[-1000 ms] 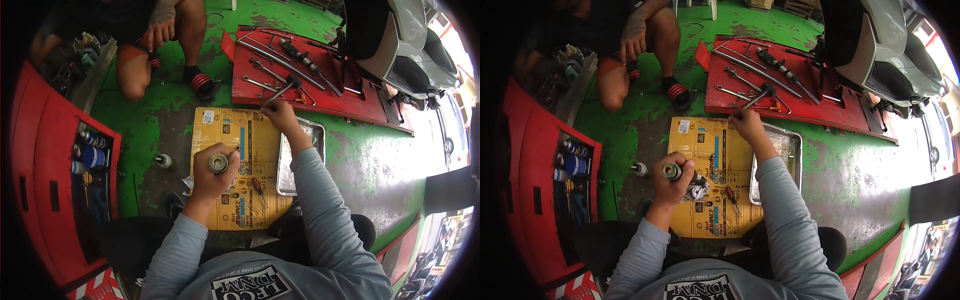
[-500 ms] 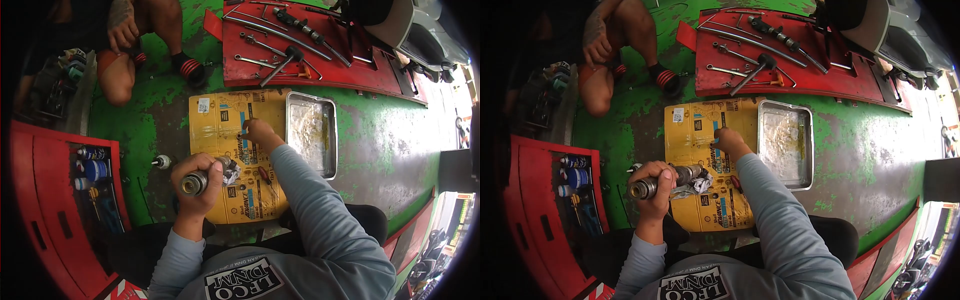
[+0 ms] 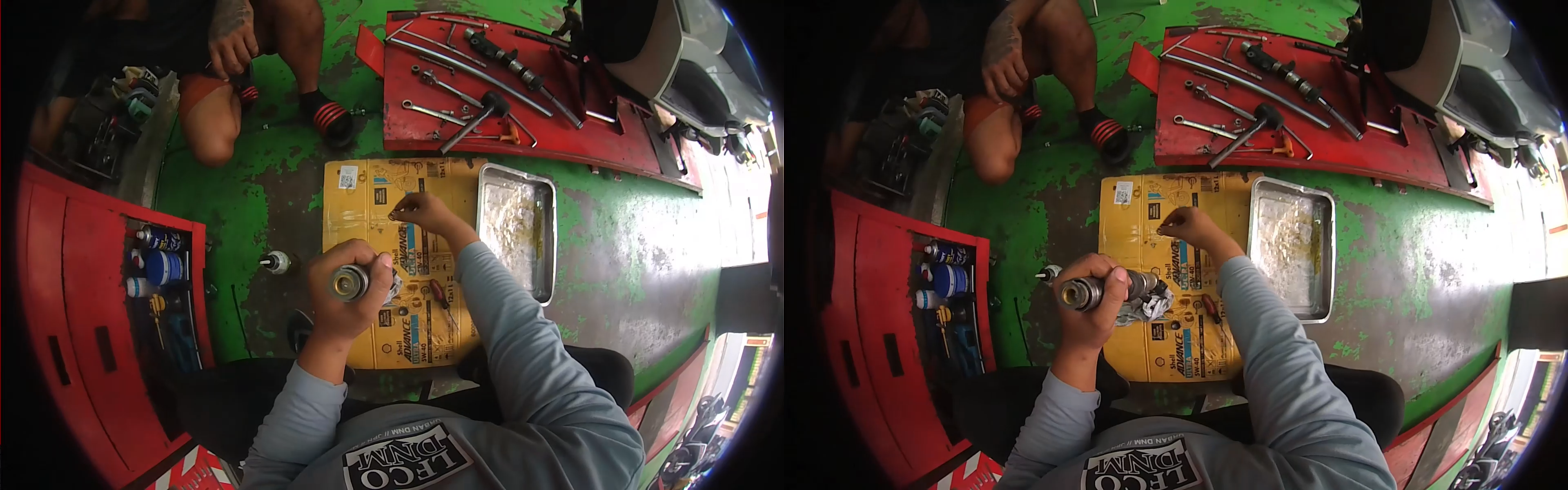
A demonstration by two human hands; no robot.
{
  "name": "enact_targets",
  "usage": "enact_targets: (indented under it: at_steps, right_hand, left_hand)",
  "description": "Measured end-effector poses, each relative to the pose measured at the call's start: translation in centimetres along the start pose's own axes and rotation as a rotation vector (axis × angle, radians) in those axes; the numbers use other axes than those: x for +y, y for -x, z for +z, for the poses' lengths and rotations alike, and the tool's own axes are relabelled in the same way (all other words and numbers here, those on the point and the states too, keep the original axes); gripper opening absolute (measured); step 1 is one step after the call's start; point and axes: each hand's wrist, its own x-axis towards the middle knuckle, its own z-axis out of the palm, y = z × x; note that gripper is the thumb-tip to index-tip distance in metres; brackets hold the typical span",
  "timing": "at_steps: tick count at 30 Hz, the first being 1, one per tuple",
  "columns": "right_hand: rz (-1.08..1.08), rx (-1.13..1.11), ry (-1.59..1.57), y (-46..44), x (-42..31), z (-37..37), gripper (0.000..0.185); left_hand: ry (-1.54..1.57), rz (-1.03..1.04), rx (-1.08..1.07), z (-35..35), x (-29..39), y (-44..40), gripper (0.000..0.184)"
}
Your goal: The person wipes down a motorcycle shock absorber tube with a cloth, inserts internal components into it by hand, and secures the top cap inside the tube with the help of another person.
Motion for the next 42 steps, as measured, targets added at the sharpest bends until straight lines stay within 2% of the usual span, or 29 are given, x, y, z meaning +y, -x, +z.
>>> enact_targets:
  at_steps: [2, 6, 8, 11, 15, 21, 27, 30, 42]
  right_hand:
    - [-0.165, -0.107, -0.152, 0.7, -4.2, -4.0, 0.029]
    - [-0.349, -0.051, -0.121, 6.4, -17.7, -11.3, 0.024]
    - [-0.572, -0.06, 0.02, 11.0, -24.0, -13.2, 0.025]
    - [-0.941, -0.156, 0.179, 15.2, -29.5, -13.5, 0.027]
    - [-0.881, -0.092, 0.445, 18.6, -32.5, -11.9, 0.028]
    - [-0.893, -0.05, 0.565, 18.7, -32.9, -10.4, 0.026]
    - [-0.835, -0.067, 0.615, 18.8, -33.6, -9.9, 0.025]
    - [-0.874, -0.06, 0.636, 18.5, -33.5, -9.7, 0.025]
    - [-0.83, -0.061, 0.576, 18.6, -33.4, -9.5, 0.029]
  left_hand:
    - [-0.02, -0.028, -0.015, 0.0, 0.4, -0.1, 0.027]
    - [-0.06, -0.034, -0.041, -0.2, 1.5, -0.3, 0.026]
    - [-0.048, -0.013, -0.03, -0.2, 1.5, -0.1, 0.026]
    - [-0.044, 0.048, -0.015, 0.1, 0.2, 0.1, 0.021]
    - [0.048, -0.006, -0.082, -0.1, 0.7, 0.1, 0.014]
    - [0.097, 0.0, -0.049, -0.1, 0.4, 0.4, 0.017]
    - [0.087, -0.025, -0.057, -0.3, -0.1, 0.3, 0.018]
    - [0.063, -0.04, -0.049, -0.4, 0.2, 0.3, 0.019]
    - [0.1, -0.024, -0.029, -0.1, -0.1, 0.3, 0.019]
